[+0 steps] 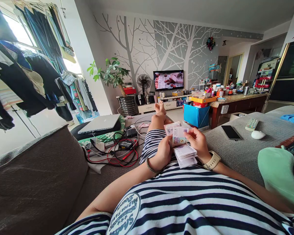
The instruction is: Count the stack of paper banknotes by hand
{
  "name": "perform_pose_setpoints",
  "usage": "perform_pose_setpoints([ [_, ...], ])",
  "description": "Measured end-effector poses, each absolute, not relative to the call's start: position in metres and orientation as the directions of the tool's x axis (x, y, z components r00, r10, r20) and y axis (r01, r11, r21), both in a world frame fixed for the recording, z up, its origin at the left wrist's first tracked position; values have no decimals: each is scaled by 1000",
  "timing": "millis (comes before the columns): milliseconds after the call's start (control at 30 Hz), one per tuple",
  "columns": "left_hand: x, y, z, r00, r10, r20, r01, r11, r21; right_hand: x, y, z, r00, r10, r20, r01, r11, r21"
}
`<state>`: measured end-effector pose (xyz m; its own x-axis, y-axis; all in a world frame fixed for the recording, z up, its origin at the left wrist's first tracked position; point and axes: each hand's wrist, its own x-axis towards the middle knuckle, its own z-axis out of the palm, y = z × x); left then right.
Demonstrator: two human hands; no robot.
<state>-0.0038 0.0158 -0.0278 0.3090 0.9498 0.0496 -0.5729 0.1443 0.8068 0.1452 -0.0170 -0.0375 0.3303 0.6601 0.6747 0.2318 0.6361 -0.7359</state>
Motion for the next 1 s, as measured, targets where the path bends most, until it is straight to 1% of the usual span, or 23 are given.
perform_pose_setpoints([
  [133, -4, 13, -25, 303, 951, 57, -578, 136, 805, 142, -20, -38, 291, 668, 685, 213, 653, -727],
  [267, -5, 11, -24, 318, 947, 40, -584, 163, 795, 137, -26, -33, 277, 672, 687, 195, 661, -724],
  [633, -9, 12, -28, 337, 940, 61, -608, 168, 776, 134, -38, -30, 255, 721, 644, 139, 632, -763],
  [733, -10, 11, -28, 313, 949, 33, -598, 170, 784, 133, -38, -32, 258, 700, 666, 169, 646, -744],
  [833, -11, 10, -28, 314, 949, 24, -595, 177, 784, 132, -35, -33, 260, 684, 682, 137, 673, -727],
  [900, -12, 10, -29, 316, 948, 33, -593, 171, 787, 132, -31, -35, 271, 701, 660, 128, 653, -746],
  [1000, -14, 6, -27, 320, 945, 72, -579, 135, 804, 133, -24, -38, 295, 730, 616, 174, 593, -786],
])
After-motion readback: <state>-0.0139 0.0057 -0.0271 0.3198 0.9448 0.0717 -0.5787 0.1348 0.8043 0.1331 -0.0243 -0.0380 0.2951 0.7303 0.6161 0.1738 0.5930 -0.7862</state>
